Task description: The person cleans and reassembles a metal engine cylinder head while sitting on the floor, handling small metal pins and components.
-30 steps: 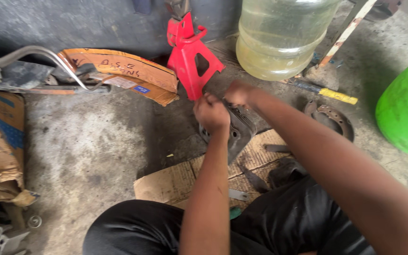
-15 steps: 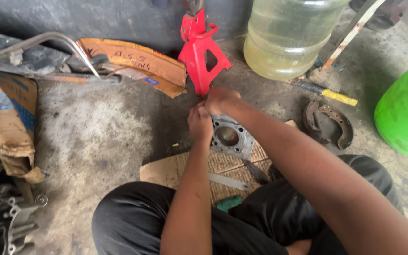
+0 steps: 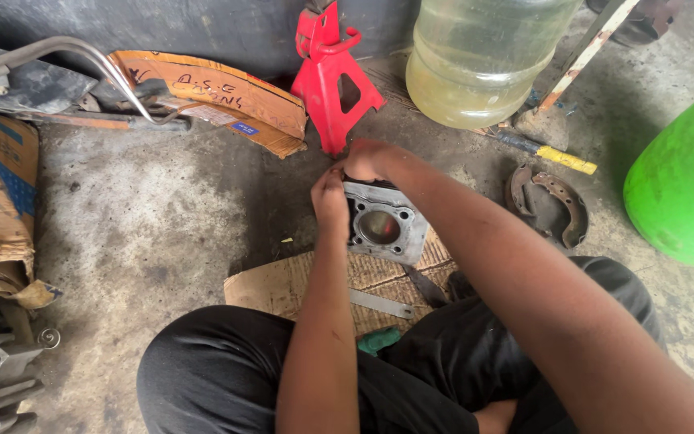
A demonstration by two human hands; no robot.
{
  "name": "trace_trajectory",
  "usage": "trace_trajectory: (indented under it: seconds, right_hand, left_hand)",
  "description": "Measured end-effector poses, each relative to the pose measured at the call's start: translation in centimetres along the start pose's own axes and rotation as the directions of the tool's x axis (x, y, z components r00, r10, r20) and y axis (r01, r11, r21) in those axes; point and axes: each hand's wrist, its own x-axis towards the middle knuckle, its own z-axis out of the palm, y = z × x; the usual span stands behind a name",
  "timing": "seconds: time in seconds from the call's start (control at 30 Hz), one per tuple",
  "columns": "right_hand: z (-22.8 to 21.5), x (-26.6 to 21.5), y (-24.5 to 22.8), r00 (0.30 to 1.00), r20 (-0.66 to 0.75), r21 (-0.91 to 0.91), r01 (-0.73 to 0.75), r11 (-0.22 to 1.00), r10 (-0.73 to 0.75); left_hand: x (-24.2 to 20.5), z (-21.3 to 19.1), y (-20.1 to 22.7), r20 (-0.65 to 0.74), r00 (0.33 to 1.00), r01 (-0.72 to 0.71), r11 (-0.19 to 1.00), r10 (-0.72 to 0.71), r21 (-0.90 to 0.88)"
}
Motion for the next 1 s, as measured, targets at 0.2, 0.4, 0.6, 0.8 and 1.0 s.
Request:
trace_trajectory:
  seconds: [0.2, 0.4, 0.6, 0.8, 1.0]
  right_hand:
    - [0.1, 0.3, 1.0, 0.999, -0.005, -0.115, 0.04, 0.993, -0.041]
    - [-1.7, -0.4, 1.5, 0.999, 0.016, -0.36, 0.046, 0.932, -0.043]
    - [-4.9, 0.1, 8.0, 0.958, 0.284, -0.153, 0.023, 0.988, 0.022]
    - [-6.7, -2.5, 13.7, 0.921, 0.381, -0.099, 0.124, 0.987, -0.078]
    - [-5.8, -4.0, 15.6, 0.959, 0.145, -0.193, 0.269, 0.944, -0.244]
  left_hand:
    - [-4.1, 5.9, 7.3, -0.629, 0.753, 0.511, 0.773, -0.192, 0.376]
    - [-4.7, 10.2, 9.6, -0.511, 0.824, 0.547, 0.578, -0.244, 0.606]
    - [-7.9, 11.0, 9.7, 0.079, 0.981, -0.148, 0.416, 0.178, 0.897]
    - [-8.6, 12.3, 11.7, 0.295, 0.949, -0.31, 0.491, 0.112, 0.814]
    - [-8.3, 12.5, 12.1, 0.364, 0.929, -0.353, 0.477, 0.073, 0.805]
